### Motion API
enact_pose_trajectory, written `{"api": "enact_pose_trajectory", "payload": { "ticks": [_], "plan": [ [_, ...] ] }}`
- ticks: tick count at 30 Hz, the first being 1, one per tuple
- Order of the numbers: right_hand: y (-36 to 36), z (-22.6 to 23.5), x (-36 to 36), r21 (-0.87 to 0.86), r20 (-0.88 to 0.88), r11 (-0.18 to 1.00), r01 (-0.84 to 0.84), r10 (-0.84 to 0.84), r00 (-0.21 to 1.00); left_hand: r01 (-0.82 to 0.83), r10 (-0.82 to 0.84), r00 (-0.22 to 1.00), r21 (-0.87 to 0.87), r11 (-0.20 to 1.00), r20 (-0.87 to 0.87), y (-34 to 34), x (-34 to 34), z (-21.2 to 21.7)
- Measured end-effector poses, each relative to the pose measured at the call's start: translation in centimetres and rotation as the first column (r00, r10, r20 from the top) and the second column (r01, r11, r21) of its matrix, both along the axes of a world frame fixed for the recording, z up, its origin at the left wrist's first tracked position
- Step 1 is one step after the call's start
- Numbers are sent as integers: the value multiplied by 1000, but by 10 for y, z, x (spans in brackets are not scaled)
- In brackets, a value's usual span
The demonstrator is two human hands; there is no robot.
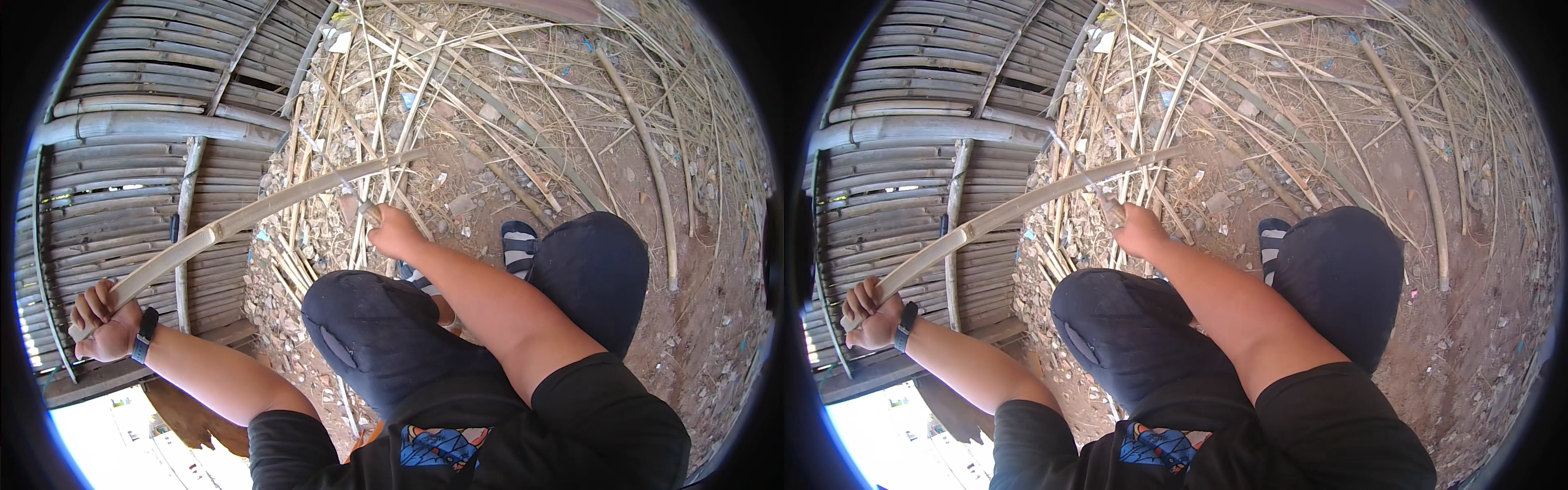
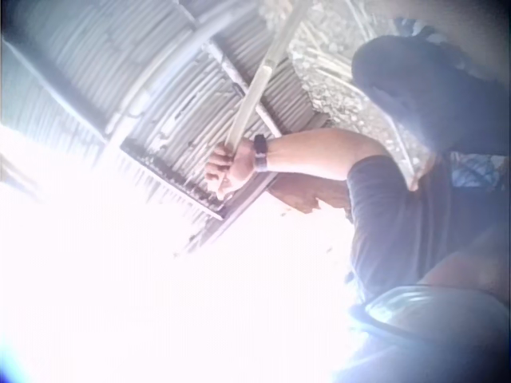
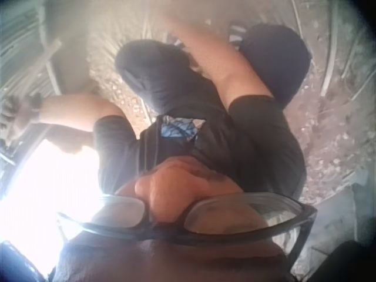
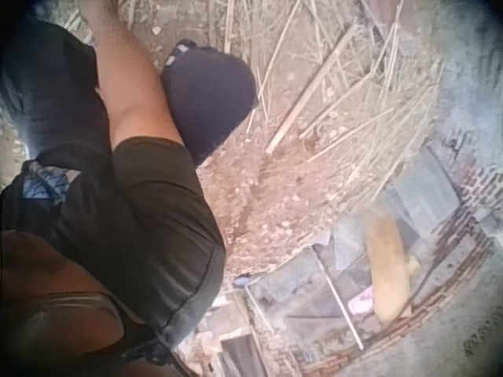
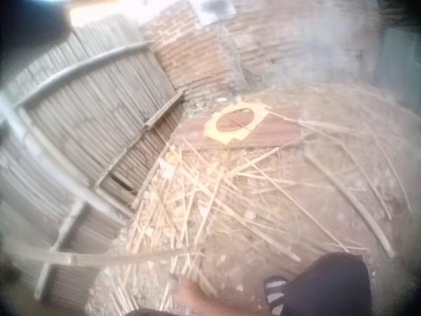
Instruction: The person splits a long bamboo pole into thin strips using a machete and a wooden mallet. They repeatedly strike the blade to drive it through the bamboo, then pull the resulting strips apart by hand.
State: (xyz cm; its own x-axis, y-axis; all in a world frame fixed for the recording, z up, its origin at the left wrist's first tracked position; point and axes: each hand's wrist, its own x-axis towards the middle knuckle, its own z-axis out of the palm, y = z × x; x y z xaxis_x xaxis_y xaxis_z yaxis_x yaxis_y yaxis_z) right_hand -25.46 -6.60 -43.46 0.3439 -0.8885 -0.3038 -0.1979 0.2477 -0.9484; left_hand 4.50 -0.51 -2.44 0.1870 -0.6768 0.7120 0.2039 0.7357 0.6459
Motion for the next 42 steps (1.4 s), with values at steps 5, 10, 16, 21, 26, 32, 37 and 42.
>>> {"api": "enact_pose_trajectory", "payload": {
  "ticks": [5,10,16,21,26,32,37,42],
  "plan": [
    [3,3,-6,-146,-70,983,-115,106,992,31,-31,999,0,1000,32,9,-9,3],
    [-21,-111,-34,154,-330,980,128,-71,941,-62,62,998,-13,998,33,5,-1,0],
    [1,-34,-7,2,-114,999,41,-40,993,-63,63,998,1,998,-31,7,0,-5],
    [6,-41,-18,-50,-143,997,-60,52,988,-139,140,990,6,990,-37,18,3,-6],
    [-8,-99,-29,110,-334,982,152,-108,936,-181,182,981,19,983,-63,24,17,-15],
    [2,-25,-23,-169,-209,970,-173,137,968,-185,184,977,0,983,-106,41,20,-25],
    [1,-102,-41,141,-415,987,80,-14,910,-242,243,966,27,970,-93,36,15,-25],
    [5,-107,-56,354,-516,923,148,61,854,-282,283,951,25,959,-123,44,14,-32]
  ]
}}
